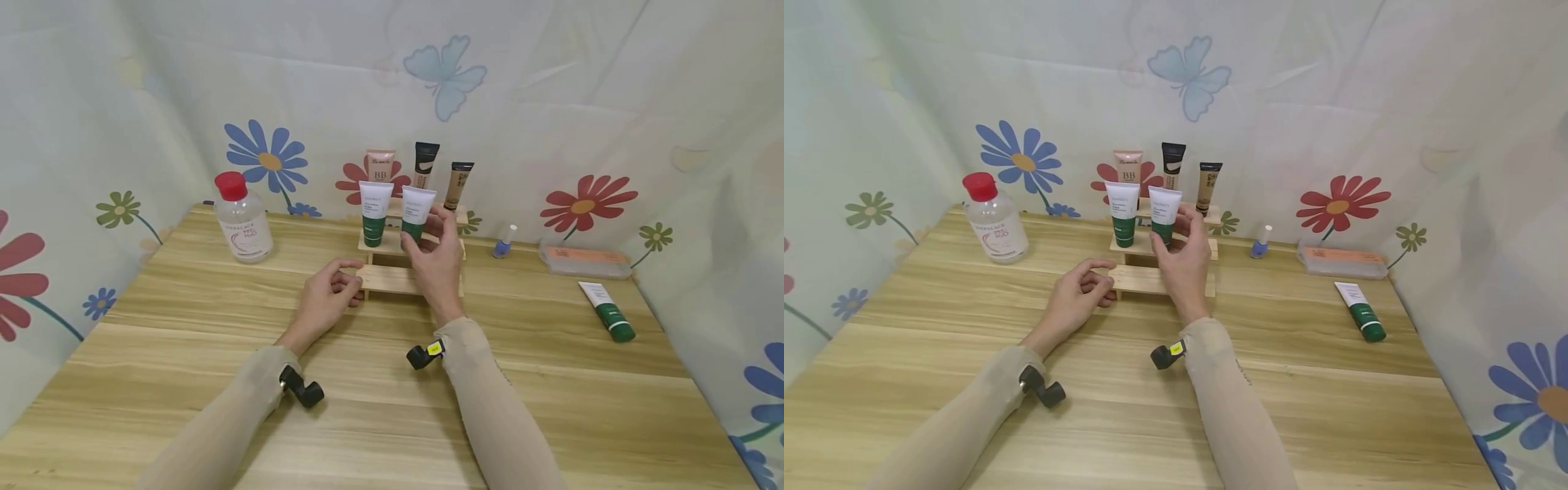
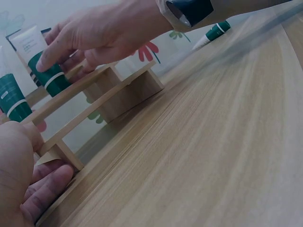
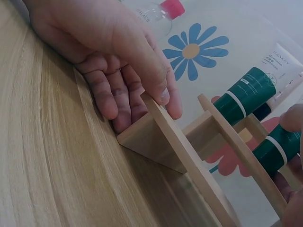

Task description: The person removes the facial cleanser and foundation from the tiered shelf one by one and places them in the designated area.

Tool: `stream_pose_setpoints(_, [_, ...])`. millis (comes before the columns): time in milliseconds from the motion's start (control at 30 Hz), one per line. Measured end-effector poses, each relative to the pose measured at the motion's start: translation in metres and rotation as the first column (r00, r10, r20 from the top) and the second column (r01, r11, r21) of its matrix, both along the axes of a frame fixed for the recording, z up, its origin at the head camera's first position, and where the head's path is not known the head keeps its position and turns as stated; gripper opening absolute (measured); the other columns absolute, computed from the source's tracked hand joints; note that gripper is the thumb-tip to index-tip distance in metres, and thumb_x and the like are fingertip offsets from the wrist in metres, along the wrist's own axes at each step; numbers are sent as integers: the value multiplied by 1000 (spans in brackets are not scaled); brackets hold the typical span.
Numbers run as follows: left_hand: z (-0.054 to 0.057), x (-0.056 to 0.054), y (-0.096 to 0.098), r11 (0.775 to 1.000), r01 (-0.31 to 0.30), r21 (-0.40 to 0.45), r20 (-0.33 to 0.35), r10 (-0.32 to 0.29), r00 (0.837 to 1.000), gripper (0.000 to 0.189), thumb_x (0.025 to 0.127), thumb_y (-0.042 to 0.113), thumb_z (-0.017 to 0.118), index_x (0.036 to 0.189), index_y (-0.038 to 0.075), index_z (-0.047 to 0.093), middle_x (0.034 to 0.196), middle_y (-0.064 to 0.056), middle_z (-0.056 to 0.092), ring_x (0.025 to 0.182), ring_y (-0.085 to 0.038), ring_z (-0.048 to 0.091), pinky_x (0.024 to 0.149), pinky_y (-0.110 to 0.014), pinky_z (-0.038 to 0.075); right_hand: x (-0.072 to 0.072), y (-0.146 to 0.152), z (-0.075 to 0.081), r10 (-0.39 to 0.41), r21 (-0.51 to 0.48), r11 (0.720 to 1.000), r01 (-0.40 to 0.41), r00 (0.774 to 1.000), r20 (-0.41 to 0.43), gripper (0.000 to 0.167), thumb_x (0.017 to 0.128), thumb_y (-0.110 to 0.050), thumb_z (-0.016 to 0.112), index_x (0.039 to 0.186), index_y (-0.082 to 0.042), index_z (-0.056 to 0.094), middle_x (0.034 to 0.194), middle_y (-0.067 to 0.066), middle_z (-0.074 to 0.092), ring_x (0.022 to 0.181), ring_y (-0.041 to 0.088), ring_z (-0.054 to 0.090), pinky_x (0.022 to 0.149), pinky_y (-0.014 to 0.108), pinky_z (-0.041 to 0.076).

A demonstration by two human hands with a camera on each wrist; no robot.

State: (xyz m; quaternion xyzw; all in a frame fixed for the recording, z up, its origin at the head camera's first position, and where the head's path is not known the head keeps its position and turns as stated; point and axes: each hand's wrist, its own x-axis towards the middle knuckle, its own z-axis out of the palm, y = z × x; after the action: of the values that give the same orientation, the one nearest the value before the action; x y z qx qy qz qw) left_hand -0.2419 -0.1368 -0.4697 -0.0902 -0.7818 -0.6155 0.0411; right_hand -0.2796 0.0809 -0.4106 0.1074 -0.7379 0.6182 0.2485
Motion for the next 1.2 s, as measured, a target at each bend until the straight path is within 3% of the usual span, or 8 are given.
stream_pose_setpoints(233, [0,0,0,1000,4,4,-2,-4,1000,27,112,14,69,140,13,70,105,-19,81,87,-33,82,75,-35,73,1,2,0,-5,15,1000,5,1000,-14,58,100,-5,84,150,-16,55,134,9,67,120,21,70,98,43,67])
stream_pose_setpoints(433, [-1,1,0,1000,4,-6,-7,-4,1000,28,113,15,69,140,13,70,105,-18,81,87,-32,82,75,-35,72,6,14,10,2,5,1000,-2,1000,0,58,101,-4,82,150,-15,54,135,10,65,122,23,68,102,46,65])
stream_pose_setpoints(567, [-2,1,0,1000,3,-12,-1,-3,1000,28,113,15,69,140,14,70,105,-18,81,87,-31,82,75,-34,72,12,28,20,-10,-12,1000,10,1000,-10,58,100,-1,82,150,-12,54,135,12,64,122,22,67,106,48,64])
stream_pose_setpoints(733, [-2,-1,-1,1000,5,-4,4,-5,1000,28,112,15,69,140,14,70,105,-18,81,86,-30,82,75,-34,72,16,50,30,-39,-8,999,38,997,-72,57,100,2,80,150,-8,54,131,11,65,117,17,67,99,42,65])
stream_pose_setpoints(1200, [-2,-1,-1,1000,5,-12,-7,-5,1000,28,113,15,68,140,13,70,105,-18,81,87,-30,82,75,-33,72,28,119,35,-167,21,985,170,979,-115,55,103,-5,78,152,-13,54,129,3,64,117,16,67,97,31,62])
